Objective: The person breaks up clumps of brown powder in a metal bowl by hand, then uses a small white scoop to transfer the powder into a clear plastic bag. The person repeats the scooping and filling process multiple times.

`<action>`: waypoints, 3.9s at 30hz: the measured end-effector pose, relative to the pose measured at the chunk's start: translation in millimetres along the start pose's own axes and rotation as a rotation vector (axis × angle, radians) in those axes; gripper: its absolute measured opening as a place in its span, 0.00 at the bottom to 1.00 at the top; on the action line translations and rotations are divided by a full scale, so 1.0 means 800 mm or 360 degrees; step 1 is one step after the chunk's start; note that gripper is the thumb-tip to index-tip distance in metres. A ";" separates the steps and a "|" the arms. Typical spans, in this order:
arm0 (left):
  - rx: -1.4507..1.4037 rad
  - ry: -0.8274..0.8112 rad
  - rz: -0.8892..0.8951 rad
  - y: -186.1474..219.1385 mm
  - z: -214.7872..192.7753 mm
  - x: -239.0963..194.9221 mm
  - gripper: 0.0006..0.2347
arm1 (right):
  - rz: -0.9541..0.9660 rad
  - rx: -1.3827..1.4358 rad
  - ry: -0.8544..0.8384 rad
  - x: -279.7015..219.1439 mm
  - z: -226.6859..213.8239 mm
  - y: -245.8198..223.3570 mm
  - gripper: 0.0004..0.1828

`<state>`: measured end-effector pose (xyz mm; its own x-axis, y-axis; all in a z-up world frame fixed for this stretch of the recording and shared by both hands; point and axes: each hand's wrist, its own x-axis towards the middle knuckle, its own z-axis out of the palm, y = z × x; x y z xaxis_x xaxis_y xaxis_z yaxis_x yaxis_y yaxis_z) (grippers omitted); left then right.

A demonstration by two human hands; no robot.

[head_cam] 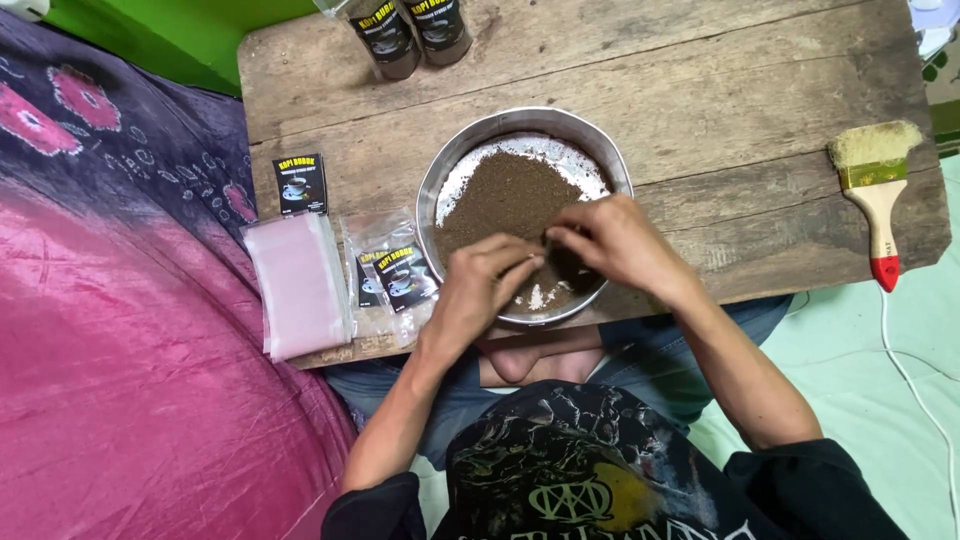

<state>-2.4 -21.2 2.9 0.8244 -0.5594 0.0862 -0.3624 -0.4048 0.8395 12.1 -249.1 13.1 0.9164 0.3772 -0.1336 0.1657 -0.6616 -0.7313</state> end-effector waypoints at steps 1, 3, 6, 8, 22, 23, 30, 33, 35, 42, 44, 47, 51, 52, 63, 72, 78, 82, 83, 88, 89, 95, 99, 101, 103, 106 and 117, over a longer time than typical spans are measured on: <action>0.0001 -0.0003 -0.0006 0.001 -0.002 -0.003 0.06 | 0.0001 0.0006 -0.0003 -0.006 -0.009 -0.003 0.08; -0.0003 0.0237 0.0013 0.001 -0.007 -0.008 0.05 | -0.0247 0.0028 0.0166 -0.017 -0.028 -0.008 0.07; -0.0073 0.0148 -0.0008 -0.004 0.004 -0.018 0.04 | -0.0039 -0.0260 -0.0219 -0.023 -0.044 -0.019 0.08; -0.0110 0.0040 -0.0009 -0.013 0.026 -0.019 0.04 | 0.0049 -0.0411 -0.0374 -0.010 -0.032 -0.018 0.08; -0.0266 -0.0012 -0.0084 0.024 0.044 -0.009 0.05 | 0.0080 -0.0855 -0.0742 0.009 -0.033 0.026 0.06; -0.0266 -0.0002 -0.0083 0.018 0.058 -0.006 0.04 | -0.0003 -0.0708 -0.0714 0.016 -0.023 0.034 0.07; -0.0147 0.0215 -0.0109 0.016 0.054 -0.006 0.05 | -0.0097 -0.0432 -0.0413 0.006 -0.059 0.010 0.06; -0.0131 0.0058 -0.0103 0.002 0.081 -0.011 0.05 | -0.0174 -0.0622 -0.0690 0.008 -0.028 0.050 0.07; -0.0033 0.0100 -0.0081 -0.007 0.089 -0.009 0.05 | -0.0147 -0.0490 -0.0529 0.014 -0.015 0.035 0.06; 0.0055 0.0430 -0.0097 0.037 0.013 -0.012 0.05 | -0.0177 -0.0131 -0.0085 -0.002 -0.052 0.003 0.07; -0.0017 0.0254 -0.0098 0.032 0.017 -0.023 0.05 | -0.0107 -0.0312 -0.0362 -0.003 -0.047 0.000 0.07; -0.0025 0.0010 -0.0098 0.009 0.039 -0.029 0.05 | 0.0004 -0.0514 -0.0692 0.003 -0.012 0.006 0.09; 0.0102 0.0206 -0.0076 -0.012 0.040 -0.024 0.05 | -0.0256 -0.0029 -0.0117 0.010 0.012 0.020 0.09; 0.0101 0.0208 -0.0082 -0.001 0.026 -0.023 0.05 | -0.0257 -0.0027 -0.0123 0.006 0.000 0.011 0.09; 0.0075 -0.0288 -0.0063 0.001 -0.033 -0.016 0.04 | 0.0070 0.0037 -0.0357 0.002 0.036 -0.002 0.12; 0.0259 0.0172 -0.0024 0.006 -0.069 -0.029 0.06 | -0.0213 0.0421 0.0319 -0.011 0.033 0.003 0.06; 0.0432 0.0040 -0.0138 0.016 -0.093 -0.021 0.07 | -0.0328 0.0270 -0.0058 -0.007 0.104 -0.029 0.06; 0.0454 0.0065 -0.0093 0.012 -0.092 -0.022 0.06 | -0.0413 -0.0125 0.0237 0.005 0.122 -0.016 0.02; 0.0431 0.0074 -0.0099 0.012 -0.093 -0.024 0.07 | -0.0407 -0.0032 0.0348 0.001 0.097 -0.033 0.03; 0.0355 0.0135 -0.0155 -0.007 -0.096 -0.024 0.07 | -0.0379 0.0132 0.0194 -0.002 0.107 -0.046 0.04; 0.0344 0.0165 -0.0138 -0.004 -0.098 -0.022 0.07 | -0.0374 0.0096 0.0120 0.000 0.135 -0.036 0.04; 0.0349 0.0230 -0.0143 -0.002 -0.107 -0.017 0.06 | -0.0278 -0.0178 0.0374 0.010 0.137 -0.028 0.05; 0.0357 0.0232 -0.0157 -0.002 -0.108 -0.010 0.07 | -0.0311 0.0111 0.0157 0.013 0.150 -0.041 0.05; 0.0347 0.0239 -0.0134 -0.009 -0.103 -0.006 0.07 | -0.0304 -0.0093 0.0302 0.018 0.161 -0.015 0.03; 0.0345 0.0246 -0.0123 -0.021 -0.100 -0.004 0.07 | -0.0302 -0.0286 0.0439 0.014 0.142 -0.012 0.03; 0.0295 0.0314 -0.0113 -0.041 -0.095 0.002 0.07 | -0.0285 0.0210 0.0470 -0.005 0.077 -0.019 0.06; 0.0329 0.0330 0.0049 -0.078 -0.067 0.071 0.07 | -0.0180 0.0224 0.0798 -0.042 0.018 0.039 0.11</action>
<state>90.6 11.5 -15.9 0.8751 -0.4227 0.2355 -0.4521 -0.5406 0.7095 -18.8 -273.0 -14.8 0.9630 0.0623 0.2622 0.2547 -0.5286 -0.8098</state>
